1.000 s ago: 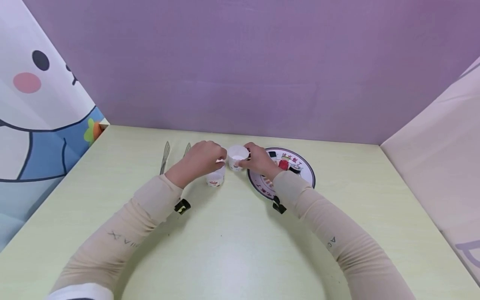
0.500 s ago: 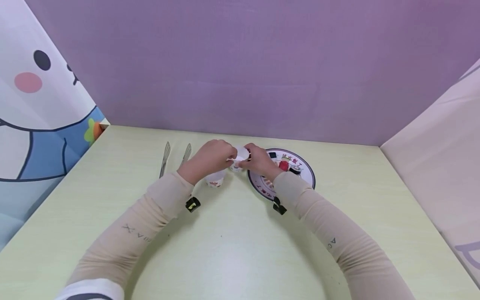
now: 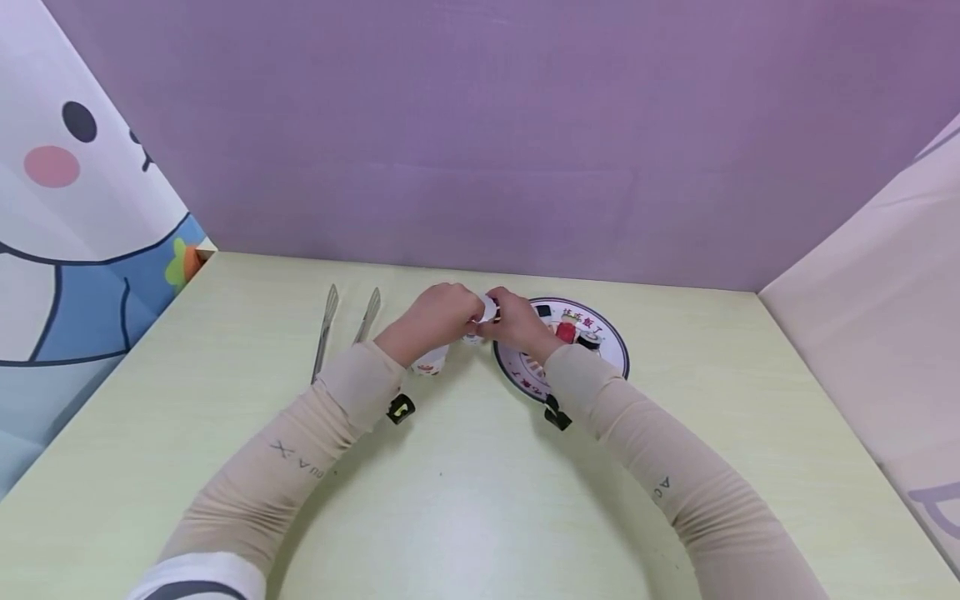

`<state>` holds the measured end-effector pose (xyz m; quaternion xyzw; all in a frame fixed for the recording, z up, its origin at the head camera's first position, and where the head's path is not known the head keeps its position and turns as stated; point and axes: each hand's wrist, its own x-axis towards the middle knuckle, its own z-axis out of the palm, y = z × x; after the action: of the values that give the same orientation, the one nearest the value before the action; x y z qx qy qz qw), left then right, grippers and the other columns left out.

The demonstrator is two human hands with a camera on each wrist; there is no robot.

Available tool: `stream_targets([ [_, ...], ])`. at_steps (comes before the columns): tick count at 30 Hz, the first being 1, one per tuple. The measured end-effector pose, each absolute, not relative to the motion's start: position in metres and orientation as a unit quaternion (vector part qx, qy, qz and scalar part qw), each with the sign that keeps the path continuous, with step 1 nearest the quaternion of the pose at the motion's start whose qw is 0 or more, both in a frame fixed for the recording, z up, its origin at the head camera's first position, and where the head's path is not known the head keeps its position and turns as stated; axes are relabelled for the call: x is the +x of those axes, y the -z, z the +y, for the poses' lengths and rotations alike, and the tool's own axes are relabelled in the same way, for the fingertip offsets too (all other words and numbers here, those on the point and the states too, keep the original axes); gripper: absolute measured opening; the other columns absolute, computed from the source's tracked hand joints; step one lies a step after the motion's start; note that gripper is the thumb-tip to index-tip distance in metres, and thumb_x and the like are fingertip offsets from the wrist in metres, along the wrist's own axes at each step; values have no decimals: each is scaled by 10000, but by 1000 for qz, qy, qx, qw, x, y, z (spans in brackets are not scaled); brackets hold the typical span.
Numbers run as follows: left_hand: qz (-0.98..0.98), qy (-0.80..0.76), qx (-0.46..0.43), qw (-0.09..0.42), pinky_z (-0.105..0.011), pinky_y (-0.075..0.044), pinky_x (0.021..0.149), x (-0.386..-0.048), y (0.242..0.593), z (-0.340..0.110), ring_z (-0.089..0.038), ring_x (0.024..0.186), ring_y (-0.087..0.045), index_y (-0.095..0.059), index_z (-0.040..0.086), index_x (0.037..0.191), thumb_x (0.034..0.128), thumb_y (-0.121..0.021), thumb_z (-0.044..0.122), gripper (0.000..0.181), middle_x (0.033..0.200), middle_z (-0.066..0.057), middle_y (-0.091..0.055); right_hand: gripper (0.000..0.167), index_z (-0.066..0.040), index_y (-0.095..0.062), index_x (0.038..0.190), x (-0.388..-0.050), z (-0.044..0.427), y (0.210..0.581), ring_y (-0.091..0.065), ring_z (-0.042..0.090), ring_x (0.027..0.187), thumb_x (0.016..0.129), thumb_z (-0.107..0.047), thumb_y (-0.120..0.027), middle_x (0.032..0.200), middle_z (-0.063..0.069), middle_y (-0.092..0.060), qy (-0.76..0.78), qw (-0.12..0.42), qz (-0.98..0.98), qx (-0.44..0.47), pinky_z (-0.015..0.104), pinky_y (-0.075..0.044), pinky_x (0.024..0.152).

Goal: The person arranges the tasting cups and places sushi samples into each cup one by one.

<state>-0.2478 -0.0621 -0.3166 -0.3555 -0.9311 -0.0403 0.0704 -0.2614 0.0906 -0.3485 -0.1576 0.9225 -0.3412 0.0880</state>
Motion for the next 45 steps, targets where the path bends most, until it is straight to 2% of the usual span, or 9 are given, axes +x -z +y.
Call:
stream_targets([
  [7,-931,44,-354,82,-319,-465,624,-251,322,-61,-162,606,-542,-692,89,753,849,-668,59,103,700,-13,-657,515,17,-440,1288,-262,90,349,-573,260,1053,860,-131,-686,1204,159,-570,342,80,922,-165,346,-487,871],
  [19,-937,39,-338,81,-340,-503,648,-251,324,-57,-202,683,-617,-718,88,808,843,-694,87,42,777,-32,-692,523,5,-430,1300,-263,89,350,-562,254,1040,863,-132,-683,1219,151,-562,340,88,923,-157,351,-478,892],
  [38,-938,24,-336,78,-328,-502,651,-245,320,-58,-197,685,-617,-701,61,829,860,-679,87,46,796,-44,-690,522,-5,-431,1298,-261,88,349,-557,251,1057,863,-139,-686,1214,137,-555,344,95,922,-151,340,-488,880],
  [45,-938,17,-333,97,-343,-500,619,-244,314,-57,-188,645,-593,-704,80,818,860,-658,59,66,766,-44,-681,508,2,-445,1268,-261,89,348,-562,257,1059,855,-155,-696,1185,136,-569,348,95,921,-150,347,-489,866],
])
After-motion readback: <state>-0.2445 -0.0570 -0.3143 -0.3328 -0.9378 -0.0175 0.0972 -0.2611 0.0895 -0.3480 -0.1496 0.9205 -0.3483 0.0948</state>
